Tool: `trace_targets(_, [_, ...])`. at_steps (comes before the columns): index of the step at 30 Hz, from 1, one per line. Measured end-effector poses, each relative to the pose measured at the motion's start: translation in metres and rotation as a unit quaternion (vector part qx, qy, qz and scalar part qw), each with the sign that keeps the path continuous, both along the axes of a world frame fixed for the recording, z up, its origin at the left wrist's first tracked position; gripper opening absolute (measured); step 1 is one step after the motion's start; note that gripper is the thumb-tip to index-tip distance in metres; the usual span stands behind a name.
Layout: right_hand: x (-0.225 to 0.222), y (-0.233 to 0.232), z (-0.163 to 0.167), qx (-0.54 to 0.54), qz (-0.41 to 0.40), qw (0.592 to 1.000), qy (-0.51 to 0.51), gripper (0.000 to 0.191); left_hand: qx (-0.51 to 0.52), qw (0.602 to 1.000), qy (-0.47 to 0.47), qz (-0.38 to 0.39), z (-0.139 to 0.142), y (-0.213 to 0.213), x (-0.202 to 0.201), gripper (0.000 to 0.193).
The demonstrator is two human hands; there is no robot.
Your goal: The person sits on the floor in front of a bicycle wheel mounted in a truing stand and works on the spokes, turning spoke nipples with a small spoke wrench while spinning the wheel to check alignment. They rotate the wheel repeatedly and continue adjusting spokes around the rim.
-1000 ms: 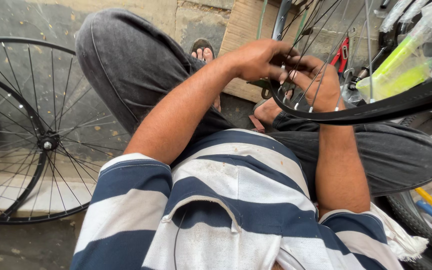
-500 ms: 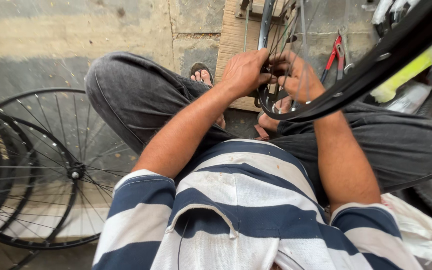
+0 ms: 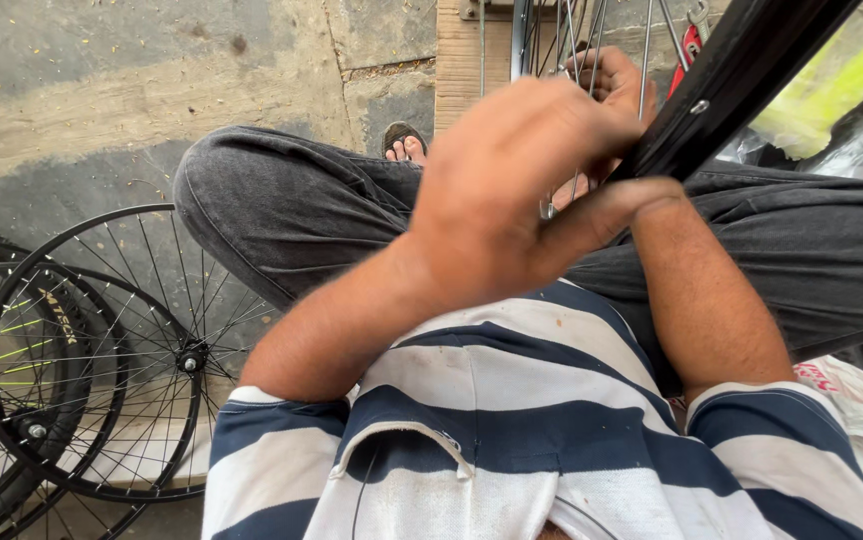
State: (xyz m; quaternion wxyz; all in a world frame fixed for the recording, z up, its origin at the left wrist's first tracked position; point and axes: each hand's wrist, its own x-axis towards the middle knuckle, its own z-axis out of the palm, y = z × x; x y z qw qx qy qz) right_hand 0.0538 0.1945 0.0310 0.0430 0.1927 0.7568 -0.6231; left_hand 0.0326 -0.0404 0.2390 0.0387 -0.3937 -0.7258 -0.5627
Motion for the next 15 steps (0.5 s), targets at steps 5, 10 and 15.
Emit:
trace_targets(5, [0.010,0.006,-0.002,0.091,0.024,0.993,0.076,0.025,-0.042,0.995,0.086,-0.009,-0.046,0.000,0.024,0.037])
trace_targets(10, [0.017,0.003,-0.001,0.118,0.034,0.988,0.089,0.024,-0.252,0.964,0.083,0.001,-0.121,-0.018,0.043,0.029])
trace_targets(15, [0.004,-0.006,-0.005,0.114,0.060,0.984,0.120,0.023,-0.226,0.969,0.093,0.025,-0.147,-0.027,0.044,0.033])
